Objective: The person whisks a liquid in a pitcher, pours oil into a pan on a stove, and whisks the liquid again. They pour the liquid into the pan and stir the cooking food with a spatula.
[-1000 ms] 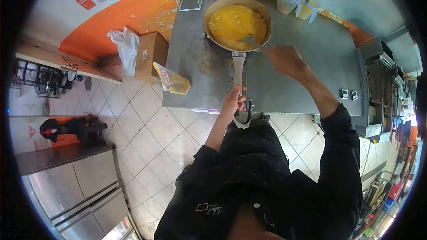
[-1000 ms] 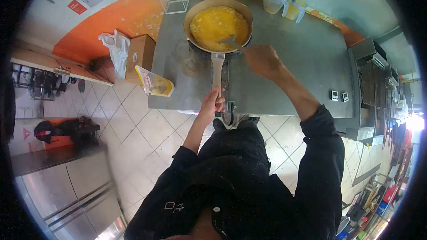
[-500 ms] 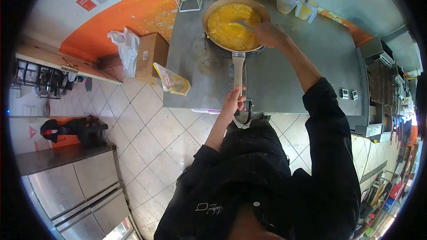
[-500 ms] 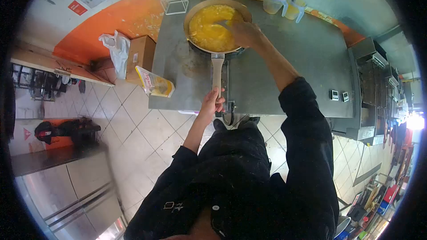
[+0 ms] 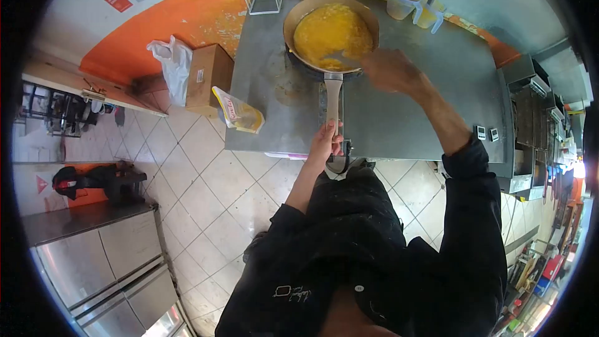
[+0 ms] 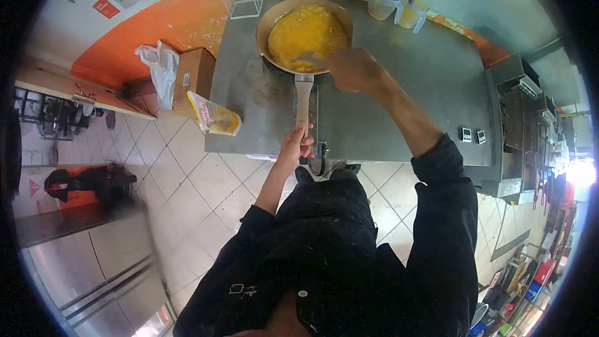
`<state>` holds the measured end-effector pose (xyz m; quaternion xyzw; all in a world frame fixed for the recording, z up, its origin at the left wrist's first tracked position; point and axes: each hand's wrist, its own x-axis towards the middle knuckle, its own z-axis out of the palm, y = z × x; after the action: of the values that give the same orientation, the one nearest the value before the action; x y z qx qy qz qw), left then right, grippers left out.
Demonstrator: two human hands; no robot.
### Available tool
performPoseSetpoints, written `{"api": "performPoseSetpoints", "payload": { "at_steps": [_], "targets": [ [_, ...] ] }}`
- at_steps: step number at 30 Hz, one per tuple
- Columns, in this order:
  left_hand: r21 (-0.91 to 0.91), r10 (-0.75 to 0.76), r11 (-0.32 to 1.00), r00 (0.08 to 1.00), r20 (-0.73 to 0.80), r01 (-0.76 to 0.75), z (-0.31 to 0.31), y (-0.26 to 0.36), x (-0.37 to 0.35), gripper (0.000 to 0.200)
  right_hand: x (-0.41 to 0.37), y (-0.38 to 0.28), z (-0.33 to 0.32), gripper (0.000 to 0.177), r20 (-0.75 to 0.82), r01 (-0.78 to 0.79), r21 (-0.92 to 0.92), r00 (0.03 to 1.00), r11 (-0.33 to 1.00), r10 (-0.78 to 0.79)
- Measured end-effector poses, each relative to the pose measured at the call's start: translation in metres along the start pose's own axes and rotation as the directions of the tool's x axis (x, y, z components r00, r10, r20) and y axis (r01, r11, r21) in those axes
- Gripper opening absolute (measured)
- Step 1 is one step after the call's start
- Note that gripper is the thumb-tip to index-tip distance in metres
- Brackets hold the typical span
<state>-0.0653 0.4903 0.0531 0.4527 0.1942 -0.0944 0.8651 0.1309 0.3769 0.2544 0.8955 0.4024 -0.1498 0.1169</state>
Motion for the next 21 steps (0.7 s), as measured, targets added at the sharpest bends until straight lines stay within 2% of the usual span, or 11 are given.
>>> {"api": "performPoseSetpoints", "payload": {
  "at_steps": [5, 7, 10, 13, 20, 21],
  "targets": [
    [-0.004, 0.003, 1.000, 1.000, 0.029, -0.003, -0.002, -0.001, 0.001, 0.047, -0.031, 0.023, -0.018, 0.019, -0.144, -0.057, -0.018, 0.988, 0.998, 0.054],
    [0.002, 0.001, 1.000, 1.000, 0.011, -0.001, -0.001, 0.000, -0.001, 0.050, -0.053, 0.016, -0.039, 0.019, -0.183, -0.063, 0.066, 0.980, 0.996, 0.074],
    [0.002, -0.001, 1.000, 1.000, -0.003, 0.001, 0.000, -0.001, -0.001, 0.052, -0.062, 0.014, -0.037, 0.018, -0.143, -0.108, 0.001, 0.984, 0.994, 0.107],
    [0.002, 0.002, 1.000, 1.000, 0.012, -0.002, 0.000, 0.001, -0.001, 0.050, -0.064, 0.010, -0.029, 0.018, -0.096, -0.085, 0.021, 0.992, 0.996, 0.087],
    [0.004, -0.027, 1.000, 0.999, 0.025, 0.027, 0.000, 0.003, -0.002, 0.049, -0.033, 0.001, -0.003, 0.016, -0.129, -0.090, 0.084, 0.987, 0.992, 0.101],
    [0.004, -0.028, 1.000, 0.999, 0.024, 0.028, 0.001, 0.004, -0.002, 0.049, -0.031, -0.005, -0.005, 0.016, -0.178, -0.085, 0.107, 0.979, 0.991, 0.103]
  ]
}}
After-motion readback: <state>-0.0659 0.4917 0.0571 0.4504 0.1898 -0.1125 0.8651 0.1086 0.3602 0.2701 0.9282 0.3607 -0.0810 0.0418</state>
